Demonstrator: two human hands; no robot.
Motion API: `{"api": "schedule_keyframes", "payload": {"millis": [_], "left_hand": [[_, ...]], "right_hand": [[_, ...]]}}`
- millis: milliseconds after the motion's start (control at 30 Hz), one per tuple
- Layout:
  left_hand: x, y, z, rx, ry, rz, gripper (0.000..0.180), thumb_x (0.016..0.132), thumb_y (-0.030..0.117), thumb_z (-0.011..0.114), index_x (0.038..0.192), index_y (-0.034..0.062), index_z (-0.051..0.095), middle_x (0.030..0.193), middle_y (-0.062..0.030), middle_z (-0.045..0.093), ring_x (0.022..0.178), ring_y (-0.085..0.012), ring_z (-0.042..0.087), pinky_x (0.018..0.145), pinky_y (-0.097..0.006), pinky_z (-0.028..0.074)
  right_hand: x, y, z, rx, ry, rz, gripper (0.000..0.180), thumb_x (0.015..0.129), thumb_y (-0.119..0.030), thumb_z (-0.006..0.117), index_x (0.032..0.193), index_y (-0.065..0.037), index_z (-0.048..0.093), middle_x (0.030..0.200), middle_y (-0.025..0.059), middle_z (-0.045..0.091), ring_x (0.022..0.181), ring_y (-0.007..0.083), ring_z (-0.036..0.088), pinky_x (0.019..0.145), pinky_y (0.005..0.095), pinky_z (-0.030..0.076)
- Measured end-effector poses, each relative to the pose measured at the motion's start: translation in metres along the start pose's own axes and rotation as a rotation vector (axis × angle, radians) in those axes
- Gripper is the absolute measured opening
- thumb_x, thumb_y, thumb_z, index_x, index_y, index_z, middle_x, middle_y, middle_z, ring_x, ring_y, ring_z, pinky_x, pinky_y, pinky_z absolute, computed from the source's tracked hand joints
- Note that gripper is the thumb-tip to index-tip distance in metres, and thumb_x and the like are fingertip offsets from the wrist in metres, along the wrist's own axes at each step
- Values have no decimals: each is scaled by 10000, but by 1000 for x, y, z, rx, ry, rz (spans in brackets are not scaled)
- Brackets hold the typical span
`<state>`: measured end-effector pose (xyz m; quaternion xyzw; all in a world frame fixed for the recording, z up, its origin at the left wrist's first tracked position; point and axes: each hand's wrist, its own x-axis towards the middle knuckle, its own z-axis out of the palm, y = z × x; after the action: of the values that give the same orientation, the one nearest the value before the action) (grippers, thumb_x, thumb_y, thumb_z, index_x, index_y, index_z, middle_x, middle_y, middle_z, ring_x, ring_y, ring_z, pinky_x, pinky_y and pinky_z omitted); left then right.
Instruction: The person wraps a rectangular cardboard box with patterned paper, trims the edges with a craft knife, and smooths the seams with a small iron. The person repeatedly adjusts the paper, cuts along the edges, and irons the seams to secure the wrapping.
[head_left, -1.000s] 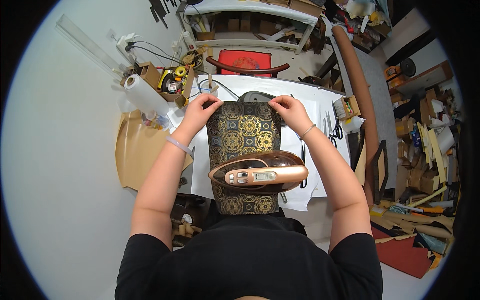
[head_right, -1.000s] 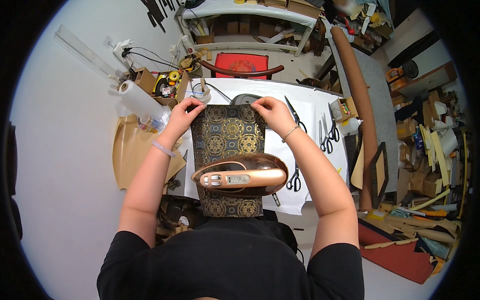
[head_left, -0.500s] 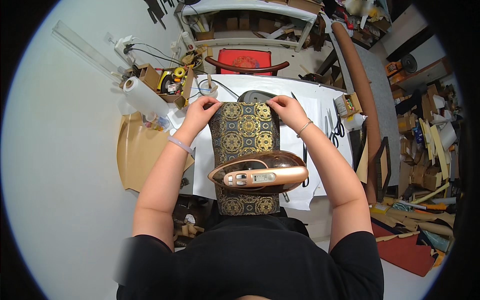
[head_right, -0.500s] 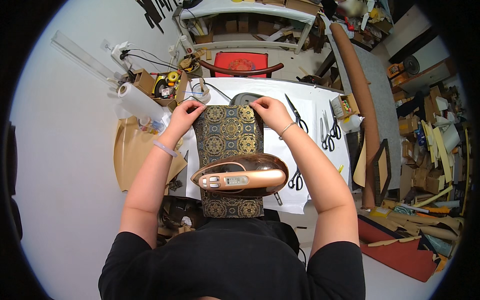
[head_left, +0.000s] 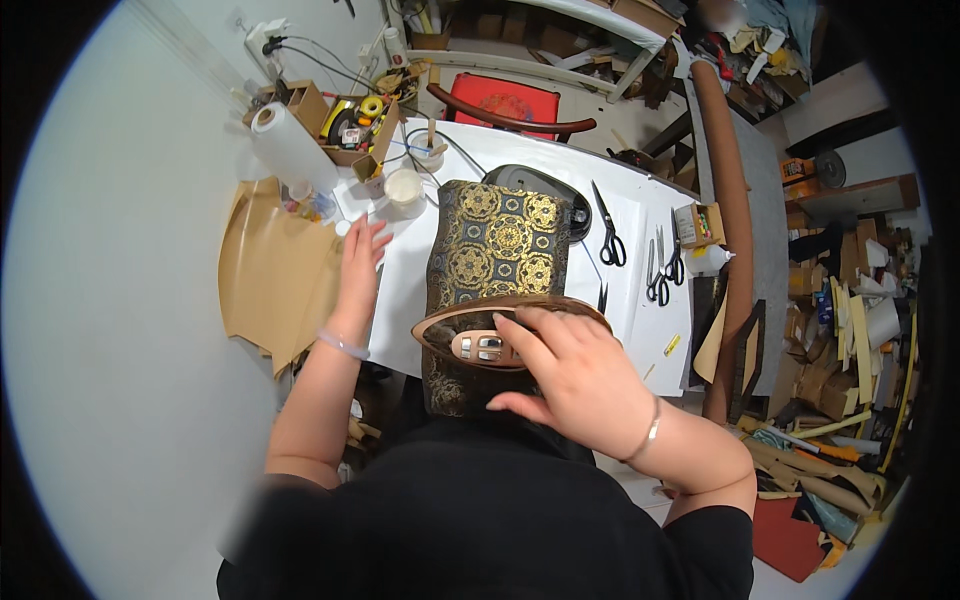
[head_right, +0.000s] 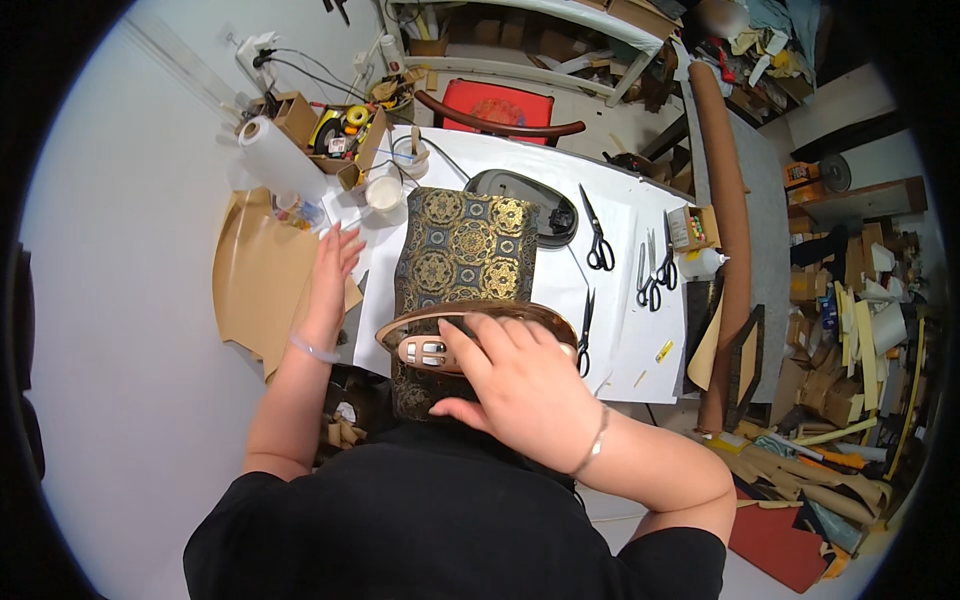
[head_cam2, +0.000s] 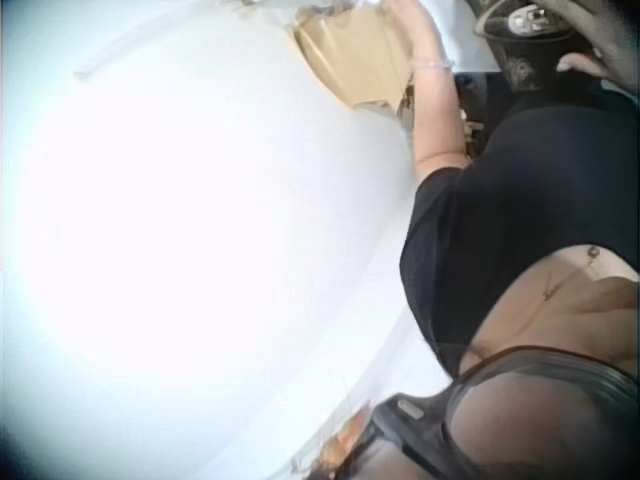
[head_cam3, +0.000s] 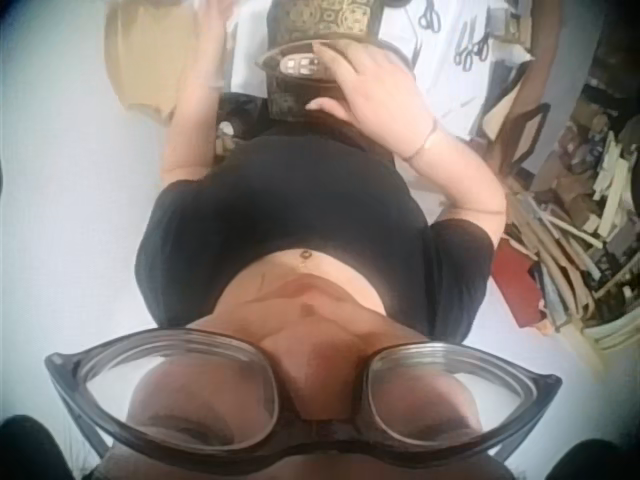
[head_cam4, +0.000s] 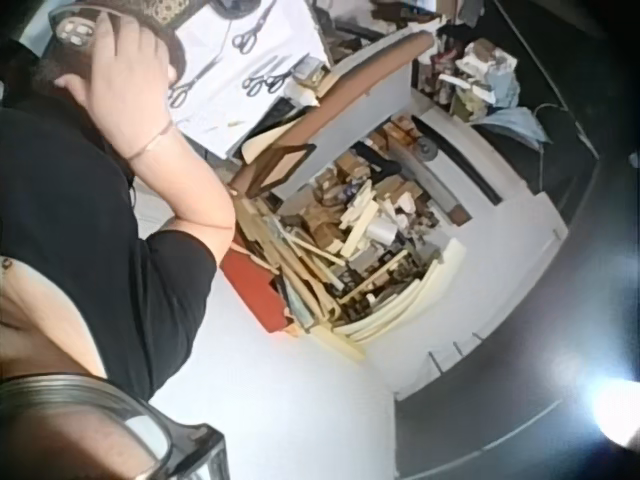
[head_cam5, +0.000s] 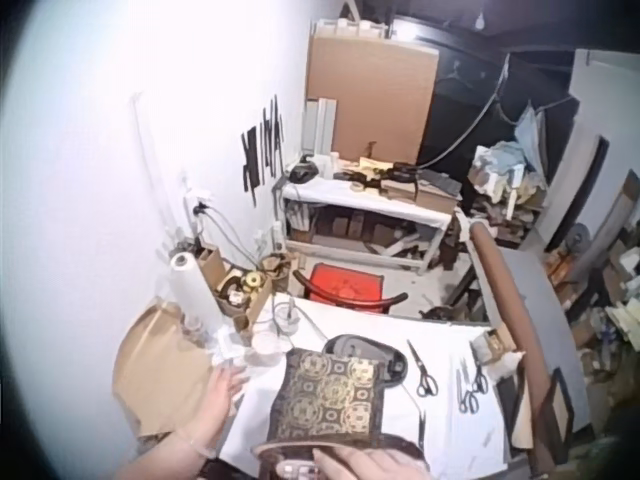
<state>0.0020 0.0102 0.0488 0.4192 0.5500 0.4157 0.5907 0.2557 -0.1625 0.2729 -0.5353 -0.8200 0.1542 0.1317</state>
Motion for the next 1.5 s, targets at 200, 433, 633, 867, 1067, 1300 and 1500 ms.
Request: {"api": "schedule_keyframes", "payload": {"millis": [200, 433, 633, 867, 1067, 1300, 1500], "left_hand": [[-81, -121, -53, 51, -327, -170, 430, 1033, 97, 462, 1458, 36, 437, 1368, -117, 588, 1248, -218, 582, 1074, -371, 424], [-150, -100, -46, 601, -663, -8, 607, 823, -66, 701, 1394, -22, 500, 1384, -203, 578, 1311, -312, 544, 1105, -393, 430], [-150, -116, -38, 521, -731, 221, 462, 765, -89, 717, 1213, -5, 644, 1228, -192, 659, 1151, -361, 632, 996, -401, 502], [-152, -133, -41, 529, -717, 296, 287, 802, -13, 673, 1080, 57, 690, 1061, -179, 690, 993, -422, 623, 897, -470, 501], [-160, -127, -26, 159, -552, 191, 370, 822, -54, 636, 1170, 64, 670, 1100, -179, 692, 1052, -383, 646, 916, -405, 525], [-150, -142, -40, 356, -748, 103, 285, 847, -69, 639, 1119, -2, 690, 1077, -183, 697, 974, -350, 682, 806, -403, 549], [-156, -130, -38, 322, -699, 35, 287, 858, -104, 631, 1128, -29, 692, 1161, -157, 695, 1056, -240, 670, 894, -374, 545]], "right_hand": [[29, 30, 26, -86, 11, -12, 412, 833, -342, 783, 1092, -78, 599, 906, 88, 635, 787, 273, 672, 693, 375, 559], [91, 68, 23, -225, 128, 88, 400, 879, -408, 748, 1107, -109, 612, 921, 125, 700, 816, 330, 695, 692, 409, 558], [106, 69, 27, -314, 134, 78, 387, 903, -412, 722, 1107, -112, 589, 862, 115, 696, 810, 350, 684, 673, 426, 541], [35, 5, 38, -263, -63, 78, 396, 831, -400, 786, 1036, -123, 589, 812, 63, 634, 678, 254, 673, 565, 356, 532], [-5, -30, 43, -179, -136, -23, 389, 768, -329, 798, 1017, -132, 574, 811, 36, 573, 696, 217, 657, 624, 360, 547], [54, 34, 37, -307, 26, 56, 365, 858, -402, 755, 998, -124, 565, 799, 72, 652, 681, 272, 677, 580, 387, 540], [105, 81, 26, -388, 157, 74, 395, 911, -466, 685, 974, -103, 543, 768, 129, 665, 733, 350, 669, 624, 444, 520]]}}
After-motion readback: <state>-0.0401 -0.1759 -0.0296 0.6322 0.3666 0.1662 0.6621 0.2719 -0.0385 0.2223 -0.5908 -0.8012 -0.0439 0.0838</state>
